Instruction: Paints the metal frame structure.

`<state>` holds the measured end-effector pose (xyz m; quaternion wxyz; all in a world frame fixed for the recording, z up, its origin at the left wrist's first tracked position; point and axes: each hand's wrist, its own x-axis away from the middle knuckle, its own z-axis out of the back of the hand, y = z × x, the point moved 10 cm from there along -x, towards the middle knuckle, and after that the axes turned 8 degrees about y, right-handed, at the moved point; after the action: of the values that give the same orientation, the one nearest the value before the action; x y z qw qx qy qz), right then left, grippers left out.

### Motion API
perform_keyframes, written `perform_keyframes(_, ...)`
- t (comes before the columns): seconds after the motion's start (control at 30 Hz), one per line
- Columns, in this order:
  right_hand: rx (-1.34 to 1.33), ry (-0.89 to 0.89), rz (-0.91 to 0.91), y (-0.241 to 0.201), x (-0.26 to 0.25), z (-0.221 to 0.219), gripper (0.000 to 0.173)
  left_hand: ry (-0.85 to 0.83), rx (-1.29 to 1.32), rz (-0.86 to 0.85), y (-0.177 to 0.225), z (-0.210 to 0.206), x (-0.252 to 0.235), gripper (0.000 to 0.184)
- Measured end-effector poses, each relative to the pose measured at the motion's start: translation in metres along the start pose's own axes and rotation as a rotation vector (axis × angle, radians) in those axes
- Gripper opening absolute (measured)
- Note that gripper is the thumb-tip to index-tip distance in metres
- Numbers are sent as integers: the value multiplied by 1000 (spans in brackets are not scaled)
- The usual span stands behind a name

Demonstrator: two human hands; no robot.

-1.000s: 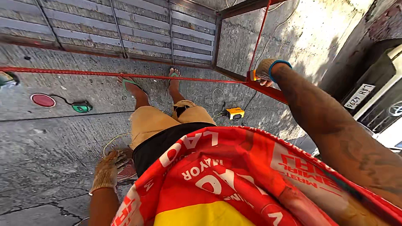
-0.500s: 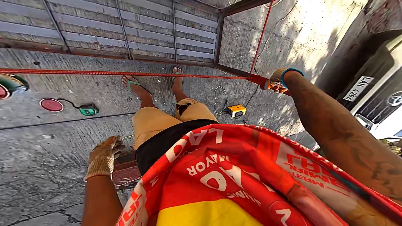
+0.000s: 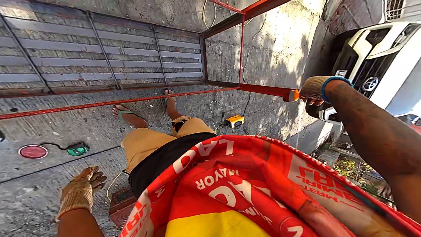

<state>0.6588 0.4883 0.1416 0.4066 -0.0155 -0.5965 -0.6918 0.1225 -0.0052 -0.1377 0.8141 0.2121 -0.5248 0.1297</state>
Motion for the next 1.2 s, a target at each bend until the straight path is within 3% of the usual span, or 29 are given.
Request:
perform_keyframes(0.07,2,14,-17,21,7,4,25,-106,-155,58,-55,4,-43,39)
perform_keyframes(0.17,-44,25,6,49,9,13,25,-74,-127,147,-111,7,-83,41)
perform_keyframes(0.27,-178,83,114,32,33,38,22,-71,-105,212,-140,5,-93,40)
perform_keyframes(0.4,222,299,412,-51,21,47,28,-53,-96,203,-118,-4,-70,39)
perform_keyframes(0.5,349,321,400,-93,-18,25,21,-29,-65,150,-86,-9,-53,36)
perform_keyframes(0.63,502,168,349,-81,-30,7,21,-58,-78,100,-71,-16,-51,43)
perform_keyframes(0.77,664,48,412,-41,-4,30,18,-80,-134,143,-76,-35,-48,43)
perform_keyframes(0.93,415,110,330,-53,-5,73,17,-102,-157,141,-80,-51,-44,44)
perform_keyframes(1.0,380,90,311,-71,-21,66,18,-106,-167,105,-75,-55,-45,43)
perform_keyframes(1.1,609,62,418,-88,-28,36,21,-97,-137,106,-71,-52,-44,42)
perform_keyframes(1.2,671,45,412,-66,-4,18,20,-86,-161,169,-77,-47,-44,42)
